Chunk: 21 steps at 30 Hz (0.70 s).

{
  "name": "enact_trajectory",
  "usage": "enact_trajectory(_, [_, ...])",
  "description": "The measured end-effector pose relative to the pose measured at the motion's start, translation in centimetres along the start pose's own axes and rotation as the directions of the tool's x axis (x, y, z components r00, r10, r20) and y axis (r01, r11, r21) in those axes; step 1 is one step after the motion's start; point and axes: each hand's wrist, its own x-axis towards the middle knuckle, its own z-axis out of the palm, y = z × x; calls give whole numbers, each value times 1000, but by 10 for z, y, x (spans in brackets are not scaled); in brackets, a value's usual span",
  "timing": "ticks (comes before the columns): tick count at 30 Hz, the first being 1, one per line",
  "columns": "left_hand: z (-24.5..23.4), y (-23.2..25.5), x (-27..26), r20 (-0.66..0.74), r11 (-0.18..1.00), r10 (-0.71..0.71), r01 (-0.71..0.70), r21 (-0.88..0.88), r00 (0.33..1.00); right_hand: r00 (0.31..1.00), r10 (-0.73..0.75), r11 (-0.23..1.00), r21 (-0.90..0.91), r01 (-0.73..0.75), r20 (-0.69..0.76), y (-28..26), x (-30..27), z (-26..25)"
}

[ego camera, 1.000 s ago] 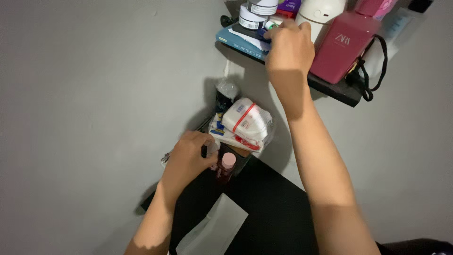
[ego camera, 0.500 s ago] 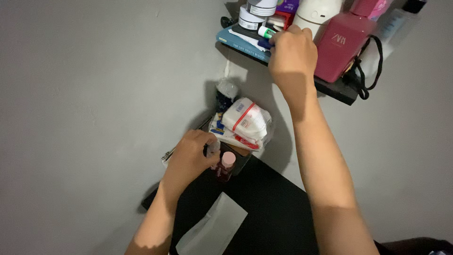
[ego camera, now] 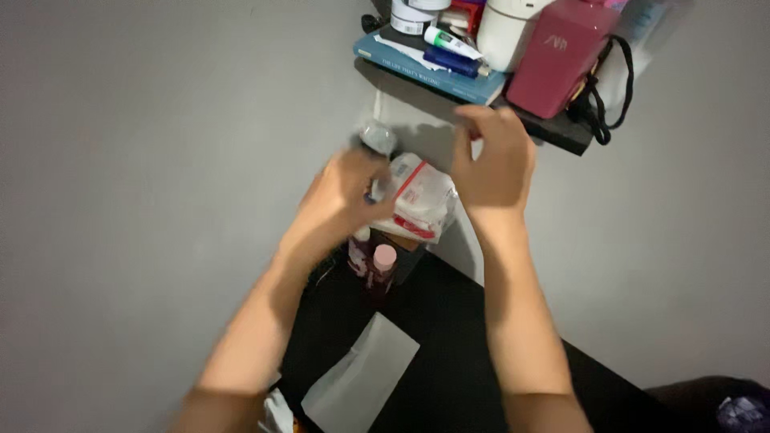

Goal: The person sorts various items on a black desk, hangs a red bag on a wall hook, and uses a colorful duster to clean the desk surface.

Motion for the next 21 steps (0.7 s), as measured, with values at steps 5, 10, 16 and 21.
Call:
enact_trajectory(5, [16, -11, 94, -113, 932, 362, -356, 69, 925, 977, 214, 974, -71, -213, 2, -2, -27, -13])
enact_trajectory(10, [37, -7, 154, -138, 946, 309, -319, -56, 941, 963, 268, 963, -46, -267, 6, -1, -40, -26])
enact_trajectory(16, [60, 8, 172, -11, 982, 178, -179, -67, 984, 961, 275, 959, -69, -274, 11, 0, -42, -45])
enact_trajectory(21, [63, 7, 172, -37, 973, 232, -231, 25, 972, 965, 261, 962, -81, -260, -2, 3, -46, -57])
